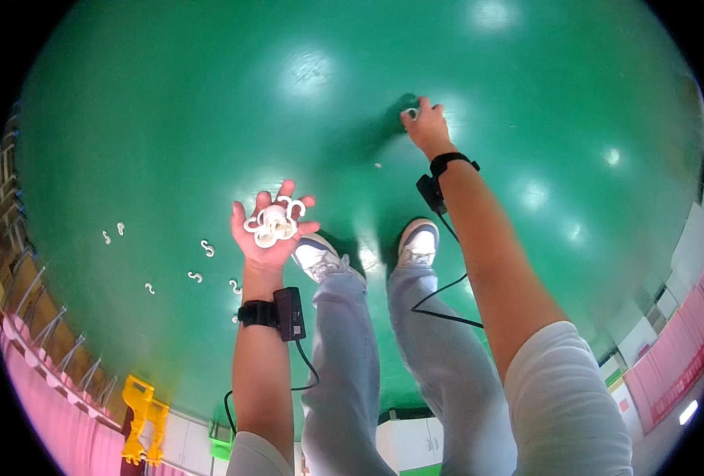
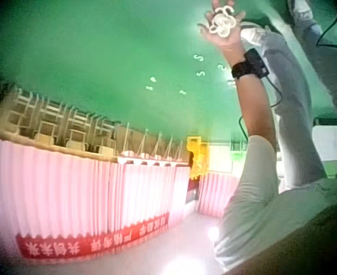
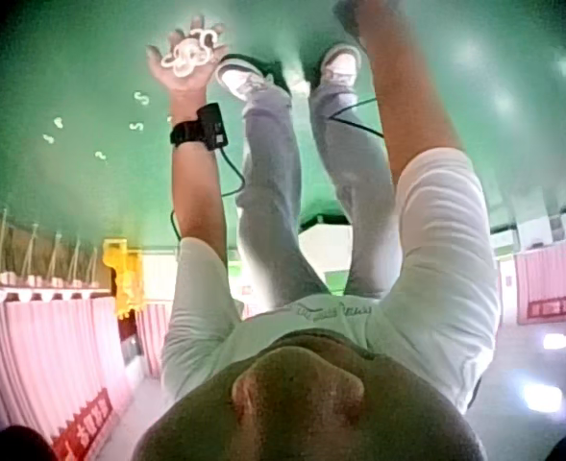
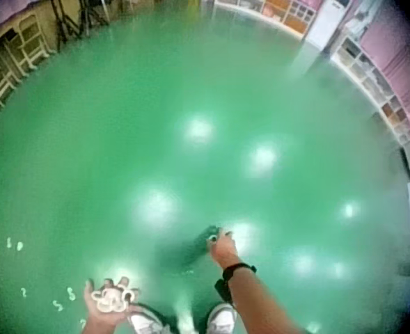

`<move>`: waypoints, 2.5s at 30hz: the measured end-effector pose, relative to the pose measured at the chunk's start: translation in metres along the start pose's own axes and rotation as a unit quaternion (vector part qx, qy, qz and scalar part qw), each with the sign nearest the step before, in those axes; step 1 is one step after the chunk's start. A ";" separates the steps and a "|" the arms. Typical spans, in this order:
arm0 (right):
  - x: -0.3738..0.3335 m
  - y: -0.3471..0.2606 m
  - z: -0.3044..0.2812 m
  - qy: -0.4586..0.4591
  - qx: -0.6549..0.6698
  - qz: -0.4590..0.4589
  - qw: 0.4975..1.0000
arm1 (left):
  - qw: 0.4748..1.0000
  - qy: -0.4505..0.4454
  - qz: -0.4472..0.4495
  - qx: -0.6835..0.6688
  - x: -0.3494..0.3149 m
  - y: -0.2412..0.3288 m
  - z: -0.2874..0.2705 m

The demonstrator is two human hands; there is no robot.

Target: The person picks up several white S-shaped plastic pieces from the floor by hand and then organizes them on a yellow rack attached to a white cabinet.

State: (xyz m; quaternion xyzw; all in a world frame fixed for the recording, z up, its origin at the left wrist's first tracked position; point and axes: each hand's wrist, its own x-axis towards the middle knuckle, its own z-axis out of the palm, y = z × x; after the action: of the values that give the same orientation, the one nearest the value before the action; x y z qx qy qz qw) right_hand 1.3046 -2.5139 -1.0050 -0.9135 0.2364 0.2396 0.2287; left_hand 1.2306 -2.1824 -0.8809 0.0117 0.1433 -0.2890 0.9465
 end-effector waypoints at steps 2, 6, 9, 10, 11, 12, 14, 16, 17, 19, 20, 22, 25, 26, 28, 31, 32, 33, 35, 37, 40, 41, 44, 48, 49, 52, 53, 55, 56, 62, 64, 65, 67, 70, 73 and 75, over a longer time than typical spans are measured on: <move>0.013 -0.003 0.023 0.033 -0.035 0.007 0.999 | 0.999 0.037 0.014 -0.014 -0.018 0.011 -0.025; 0.000 0.012 0.051 0.072 -0.023 -0.137 0.988 | 0.986 0.154 0.045 -0.037 -0.065 0.015 -0.055; -0.036 0.013 0.050 0.025 -0.006 -0.219 0.975 | 0.976 0.199 0.070 -0.059 -0.084 0.003 -0.055; -0.067 -0.011 0.053 0.013 0.049 -0.223 0.973 | 0.968 0.223 0.089 -0.072 -0.100 0.003 -0.051; -0.102 -0.041 0.051 0.000 0.102 -0.227 0.969 | 0.965 0.223 0.112 -0.075 -0.113 0.001 -0.045; -0.138 -0.069 0.047 -0.046 0.150 -0.245 0.957 | 0.955 0.243 0.133 -0.102 -0.126 -0.004 -0.038; -0.199 -0.127 0.022 -0.115 0.188 -0.316 0.923 | 0.942 0.257 0.170 -0.131 -0.138 -0.014 -0.024; -0.243 -0.182 0.000 -0.129 0.144 -0.458 0.868 | 0.946 0.209 0.204 -0.140 -0.141 -0.022 -0.016; -0.263 -0.199 -0.002 -0.120 0.106 -0.539 0.827 | 0.949 0.157 0.222 -0.162 -0.146 -0.027 -0.011; -0.295 -0.219 0.011 -0.110 0.065 -0.618 0.776 | 0.926 0.198 0.280 -0.159 -0.156 -0.032 0.003; -0.309 -0.230 0.014 -0.096 0.034 -0.676 0.730 | 0.916 0.160 0.313 -0.195 -0.164 -0.032 0.007; -0.332 -0.253 0.017 -0.116 0.042 -0.681 0.722 | 0.895 0.113 0.364 -0.233 -0.185 -0.028 0.012; -0.366 -0.286 0.016 -0.170 0.069 -0.664 0.725 | 0.858 0.046 0.433 -0.271 -0.219 -0.017 0.016; -0.375 -0.297 0.015 -0.202 0.087 -0.645 0.732 | 0.860 -0.019 0.442 -0.255 -0.228 -0.011 0.018; -0.388 -0.318 0.021 -0.223 0.107 -0.645 0.723 | 0.856 -0.090 0.452 -0.234 -0.251 0.001 0.021; -0.380 -0.344 0.052 -0.242 0.111 -0.626 0.733 | 0.846 -0.099 0.488 -0.192 -0.287 0.031 0.023; -0.368 -0.350 0.076 -0.224 0.068 -0.596 0.768 | 0.843 -0.094 0.493 -0.195 -0.301 0.036 0.024; -0.356 -0.358 0.102 -0.204 0.025 -0.564 0.800 | 0.836 -0.093 0.502 -0.201 -0.317 0.044 0.018; -0.326 -0.369 0.149 -0.231 -0.107 -0.607 0.753 | 0.832 -0.130 0.517 -0.155 -0.339 0.057 -0.006; -0.310 -0.382 0.198 -0.244 -0.222 -0.623 0.709 | 0.821 -0.115 0.545 -0.126 -0.370 0.063 -0.028; -0.285 -0.392 0.265 -0.223 -0.332 -0.675 0.620 | 0.808 -0.103 0.568 -0.120 -0.396 0.067 -0.071; -0.276 -0.398 0.289 -0.196 -0.319 -0.717 0.587 | 0.804 -0.089 0.576 -0.114 -0.403 0.067 -0.085; -0.251 -0.388 0.335 -0.228 -0.396 -0.738 0.497 | 0.786 -0.062 0.599 -0.141 -0.410 0.042 -0.127; -0.250 -0.350 0.347 -0.248 -0.246 -0.755 0.556 | 0.742 -0.015 0.637 -0.207 -0.407 -0.007 -0.164; -0.257 -0.346 0.348 -0.259 -0.255 -0.756 0.544 | 0.732 -0.014 0.646 -0.218 -0.406 -0.015 -0.167; -0.300 -0.331 0.365 -0.291 -0.274 -0.776 0.488 | 0.705 -0.016 0.660 -0.259 -0.396 -0.041 -0.176; -0.307 -0.330 0.374 -0.296 -0.276 -0.807 0.430 | 0.701 -0.021 0.664 -0.258 -0.393 -0.041 -0.178; -0.324 -0.329 0.396 -0.286 -0.262 -0.847 0.362 | 0.704 -0.007 0.665 -0.250 -0.390 -0.040 -0.179; -0.326 -0.326 0.401 -0.283 -0.264 -0.850 0.359 | 0.702 -0.008 0.665 -0.256 -0.387 -0.040 -0.177; -0.331 -0.326 0.405 -0.239 -0.460 -0.840 0.162 | 0.679 -0.035 0.688 -0.254 -0.383 -0.031 -0.173; -0.324 -0.333 0.403 -0.258 -0.390 -0.841 0.273 | 0.670 -0.047 0.696 -0.253 -0.385 -0.027 -0.171; -0.324 -0.343 0.403 -0.258 -0.392 -0.841 0.269 | 0.668 -0.049 0.698 -0.253 -0.385 -0.027 -0.170; -0.325 -0.377 0.407 -0.224 -0.301 -0.853 0.363 | 0.666 -0.052 0.701 -0.252 -0.386 -0.026 -0.169; -0.320 -0.431 0.414 -0.178 -0.279 -0.892 0.308 | 0.677 -0.046 0.691 -0.249 -0.386 -0.026 -0.168; -0.306 -0.444 0.424 -0.161 -0.358 -0.887 0.243 | 0.682 -0.024 0.688 -0.247 -0.385 -0.028 -0.170; -0.302 -0.439 0.422 -0.172 -0.393 -0.868 0.252 | 0.677 -0.019 0.690 -0.255 -0.383 -0.033 -0.172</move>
State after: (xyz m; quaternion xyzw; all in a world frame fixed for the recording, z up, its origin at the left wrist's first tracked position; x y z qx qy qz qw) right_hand 1.1699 -1.8484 -1.0354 -0.4838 -0.8664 0.1118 -0.0527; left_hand 0.8633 -1.9832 -0.9374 -0.1404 0.1452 0.4932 0.8461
